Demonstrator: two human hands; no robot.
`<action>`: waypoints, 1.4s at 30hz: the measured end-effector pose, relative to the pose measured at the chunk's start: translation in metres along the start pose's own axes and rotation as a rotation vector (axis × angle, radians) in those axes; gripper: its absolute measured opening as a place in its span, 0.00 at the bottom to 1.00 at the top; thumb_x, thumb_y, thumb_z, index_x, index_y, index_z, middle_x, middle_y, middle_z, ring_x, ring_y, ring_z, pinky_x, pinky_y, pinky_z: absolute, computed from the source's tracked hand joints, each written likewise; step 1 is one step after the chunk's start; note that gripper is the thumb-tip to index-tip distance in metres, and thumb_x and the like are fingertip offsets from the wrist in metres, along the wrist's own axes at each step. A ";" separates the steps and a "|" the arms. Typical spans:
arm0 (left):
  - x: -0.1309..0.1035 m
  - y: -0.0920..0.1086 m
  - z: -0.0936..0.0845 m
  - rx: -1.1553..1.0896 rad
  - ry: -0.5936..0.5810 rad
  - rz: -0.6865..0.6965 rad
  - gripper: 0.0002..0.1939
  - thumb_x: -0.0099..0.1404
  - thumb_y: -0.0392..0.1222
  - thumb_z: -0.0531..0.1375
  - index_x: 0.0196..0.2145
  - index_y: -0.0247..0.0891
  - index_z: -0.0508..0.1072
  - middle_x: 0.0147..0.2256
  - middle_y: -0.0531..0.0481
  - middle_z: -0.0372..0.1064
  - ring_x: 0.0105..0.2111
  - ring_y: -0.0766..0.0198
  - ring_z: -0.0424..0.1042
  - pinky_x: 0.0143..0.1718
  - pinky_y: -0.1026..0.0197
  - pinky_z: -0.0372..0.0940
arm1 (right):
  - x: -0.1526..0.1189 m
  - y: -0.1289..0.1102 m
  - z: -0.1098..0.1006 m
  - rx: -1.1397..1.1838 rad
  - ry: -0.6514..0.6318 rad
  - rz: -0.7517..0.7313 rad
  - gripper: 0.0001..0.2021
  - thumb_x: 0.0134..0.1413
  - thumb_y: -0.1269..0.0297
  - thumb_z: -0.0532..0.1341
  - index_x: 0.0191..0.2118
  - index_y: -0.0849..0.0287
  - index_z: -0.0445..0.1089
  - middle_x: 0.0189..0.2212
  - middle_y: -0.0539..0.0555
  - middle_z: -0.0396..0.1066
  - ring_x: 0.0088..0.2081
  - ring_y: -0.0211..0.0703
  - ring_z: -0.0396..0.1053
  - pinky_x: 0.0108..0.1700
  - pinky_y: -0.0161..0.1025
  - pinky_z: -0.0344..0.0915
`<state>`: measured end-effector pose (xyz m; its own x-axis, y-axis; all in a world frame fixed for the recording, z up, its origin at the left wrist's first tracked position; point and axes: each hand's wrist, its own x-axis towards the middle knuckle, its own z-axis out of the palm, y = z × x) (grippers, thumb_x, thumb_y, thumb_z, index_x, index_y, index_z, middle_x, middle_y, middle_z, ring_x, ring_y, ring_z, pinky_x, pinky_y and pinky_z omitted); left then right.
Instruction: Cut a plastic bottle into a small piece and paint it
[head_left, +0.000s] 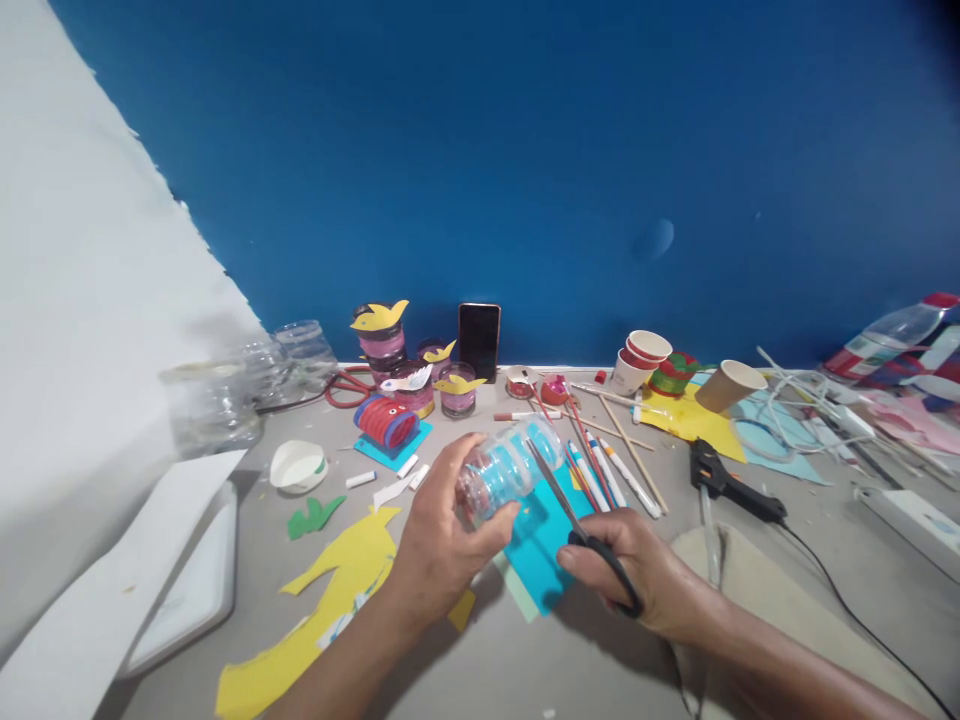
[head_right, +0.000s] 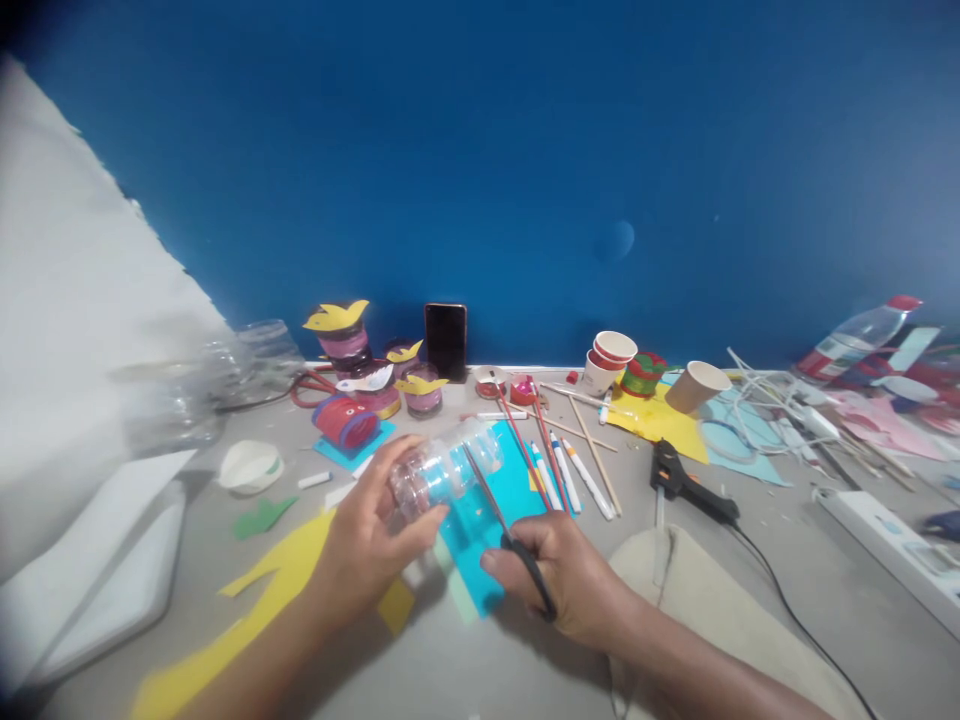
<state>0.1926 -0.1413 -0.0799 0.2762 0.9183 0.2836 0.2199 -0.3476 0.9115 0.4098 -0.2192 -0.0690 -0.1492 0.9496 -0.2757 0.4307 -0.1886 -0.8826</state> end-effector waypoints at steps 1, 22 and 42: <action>0.000 -0.001 0.000 0.009 0.001 0.012 0.32 0.60 0.48 0.67 0.60 0.42 0.65 0.60 0.40 0.67 0.57 0.48 0.73 0.60 0.44 0.68 | 0.000 0.001 0.000 0.002 0.001 -0.002 0.31 0.51 0.31 0.60 0.19 0.55 0.59 0.14 0.48 0.58 0.19 0.35 0.54 0.23 0.36 0.52; 0.003 0.006 -0.005 0.122 -0.013 0.136 0.29 0.62 0.44 0.66 0.60 0.44 0.67 0.56 0.44 0.71 0.53 0.52 0.75 0.55 0.50 0.71 | 0.000 -0.001 0.000 0.039 -0.004 0.011 0.35 0.51 0.25 0.58 0.18 0.56 0.60 0.14 0.47 0.57 0.19 0.34 0.53 0.23 0.35 0.51; 0.000 0.010 -0.006 -0.002 -0.015 0.125 0.18 0.71 0.45 0.60 0.57 0.48 0.71 0.55 0.46 0.71 0.54 0.52 0.73 0.56 0.47 0.70 | 0.007 0.009 0.001 0.043 -0.013 0.033 0.29 0.52 0.36 0.63 0.17 0.57 0.62 0.14 0.47 0.59 0.19 0.33 0.54 0.23 0.34 0.51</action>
<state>0.1888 -0.1437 -0.0686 0.3154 0.8648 0.3907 0.1813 -0.4591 0.8697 0.4122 -0.2145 -0.0790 -0.1467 0.9395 -0.3097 0.3969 -0.2309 -0.8884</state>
